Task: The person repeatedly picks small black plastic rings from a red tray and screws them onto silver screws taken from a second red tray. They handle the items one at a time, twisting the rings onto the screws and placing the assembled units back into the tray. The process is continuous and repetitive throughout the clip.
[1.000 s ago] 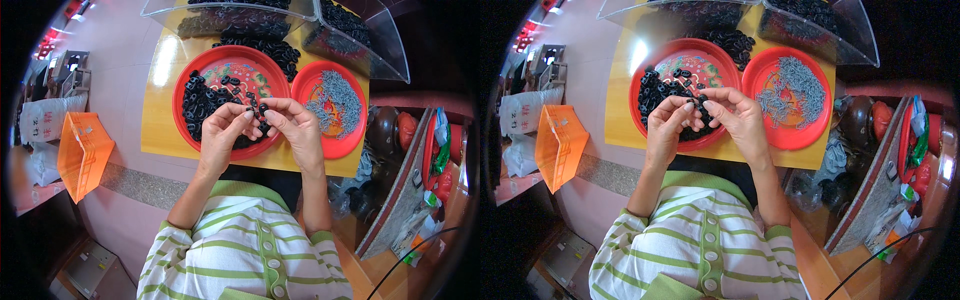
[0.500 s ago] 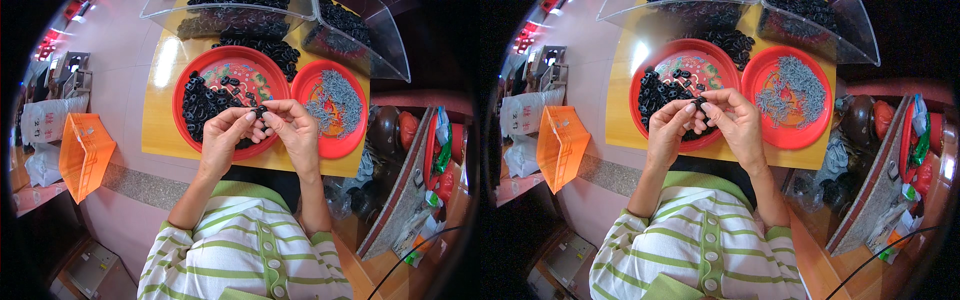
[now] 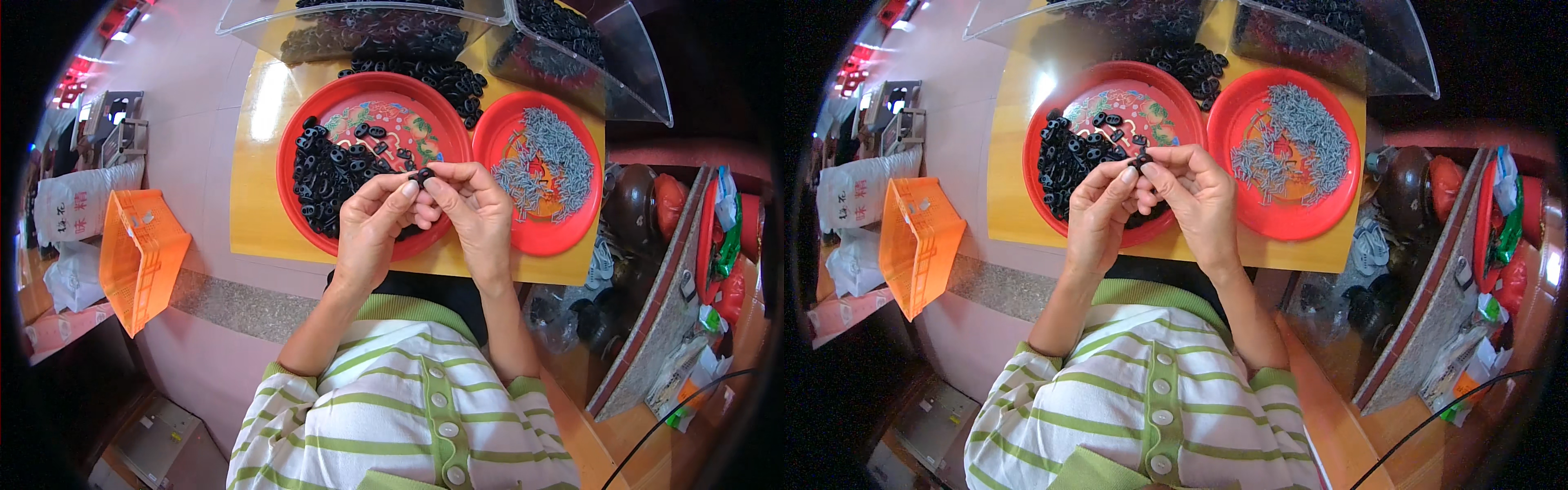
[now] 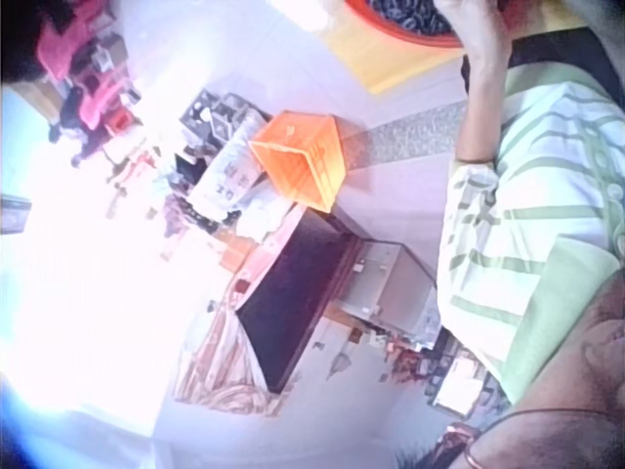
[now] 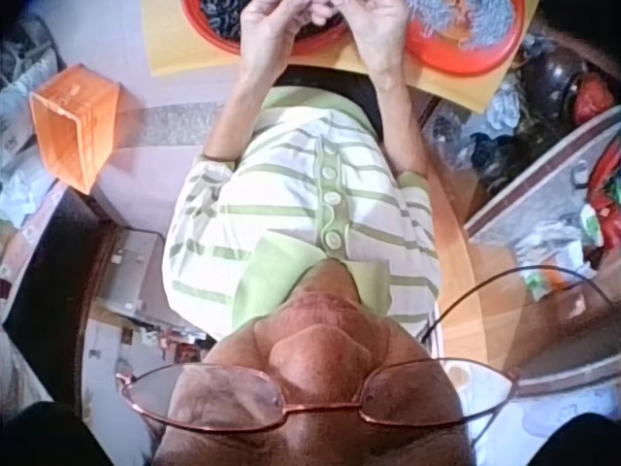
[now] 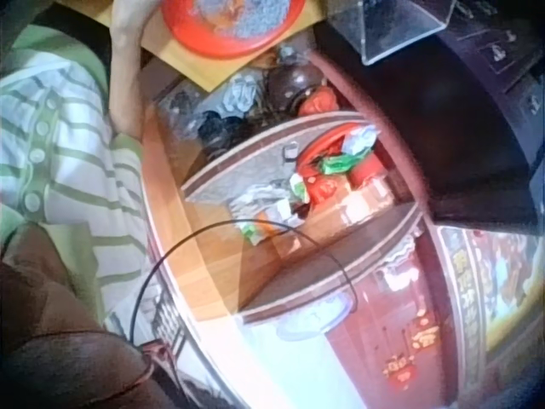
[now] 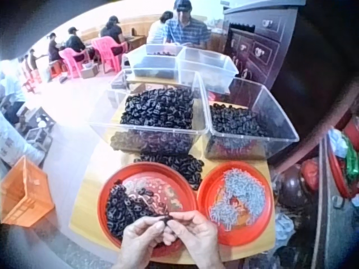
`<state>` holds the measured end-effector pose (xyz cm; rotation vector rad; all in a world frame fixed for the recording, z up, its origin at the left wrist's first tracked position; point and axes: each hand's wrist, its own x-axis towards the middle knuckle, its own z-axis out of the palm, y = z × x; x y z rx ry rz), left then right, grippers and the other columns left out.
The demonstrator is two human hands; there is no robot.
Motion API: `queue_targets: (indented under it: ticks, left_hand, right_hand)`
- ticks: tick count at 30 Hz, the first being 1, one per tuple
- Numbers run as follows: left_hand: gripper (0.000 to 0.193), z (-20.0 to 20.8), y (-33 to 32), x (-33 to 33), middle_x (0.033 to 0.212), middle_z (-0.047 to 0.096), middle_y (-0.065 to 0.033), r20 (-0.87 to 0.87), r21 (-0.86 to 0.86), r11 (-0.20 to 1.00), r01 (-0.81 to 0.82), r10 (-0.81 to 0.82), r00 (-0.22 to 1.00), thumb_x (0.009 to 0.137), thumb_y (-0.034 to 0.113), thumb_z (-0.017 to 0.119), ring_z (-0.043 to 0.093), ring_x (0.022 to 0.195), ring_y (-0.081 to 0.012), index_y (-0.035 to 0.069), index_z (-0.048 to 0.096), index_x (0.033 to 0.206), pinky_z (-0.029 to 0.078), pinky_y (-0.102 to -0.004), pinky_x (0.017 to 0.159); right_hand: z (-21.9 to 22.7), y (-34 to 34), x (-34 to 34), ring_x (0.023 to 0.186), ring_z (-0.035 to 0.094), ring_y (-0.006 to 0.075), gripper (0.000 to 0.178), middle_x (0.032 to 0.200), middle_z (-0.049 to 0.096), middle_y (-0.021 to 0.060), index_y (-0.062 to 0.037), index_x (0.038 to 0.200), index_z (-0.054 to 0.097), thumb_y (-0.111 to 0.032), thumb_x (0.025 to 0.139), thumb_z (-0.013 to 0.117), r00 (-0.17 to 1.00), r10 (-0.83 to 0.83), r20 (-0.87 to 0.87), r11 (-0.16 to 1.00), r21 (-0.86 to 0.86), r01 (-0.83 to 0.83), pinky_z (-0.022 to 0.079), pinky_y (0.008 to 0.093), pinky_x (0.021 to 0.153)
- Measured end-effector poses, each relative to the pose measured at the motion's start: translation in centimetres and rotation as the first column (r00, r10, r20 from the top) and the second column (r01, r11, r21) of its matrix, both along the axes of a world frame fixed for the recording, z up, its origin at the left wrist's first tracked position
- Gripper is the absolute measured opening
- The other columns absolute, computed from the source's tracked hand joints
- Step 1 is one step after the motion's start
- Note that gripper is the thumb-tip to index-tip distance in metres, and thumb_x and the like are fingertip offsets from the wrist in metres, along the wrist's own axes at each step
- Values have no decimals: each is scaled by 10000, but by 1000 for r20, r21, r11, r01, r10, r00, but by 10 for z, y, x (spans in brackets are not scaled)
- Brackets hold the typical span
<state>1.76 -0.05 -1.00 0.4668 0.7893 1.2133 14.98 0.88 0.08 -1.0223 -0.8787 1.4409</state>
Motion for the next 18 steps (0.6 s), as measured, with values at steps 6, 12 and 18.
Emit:
queue_targets:
  ticks: [6, 12, 18]
  left_hand:
    - [183, 4, 2, 1, 865, 657, -109, -100, 0, 1000, -27, 27, 995, 904, 86, 578, 635, 739, -147, -32, 609, 1040, 519, -256, 678]
    - [183, 6, 3, -1, 872, 660, -116, -153, 15, 1000, 11, -8, 988, 893, 84, 593, 636, 734, -143, -46, 625, 1018, 525, -253, 666]
    - [171, 9, 1, -6, 838, 660, -120, -235, 40, 999, 18, -8, 972, 886, 74, 600, 637, 698, -146, -59, 637, 987, 530, -263, 646]
  right_hand:
    - [11, 2, 3, 707, 596, 69, 132, 849, 635, 44, 29, 997, 607, -34, 882, 603, 990, 5, 141, 997, 72, -15, 498, 201, 634]
    - [4, 1, 8, 729, 610, 76, 115, 866, 618, 41, 9, 966, 649, -27, 861, 620, 944, -56, 326, 986, 170, 0, 494, 214, 635]
    - [8, 1, 6, 743, 616, 92, 130, 884, 612, 61, 6, 984, 652, -21, 864, 609, 936, -34, 351, 982, 186, -34, 503, 226, 653]
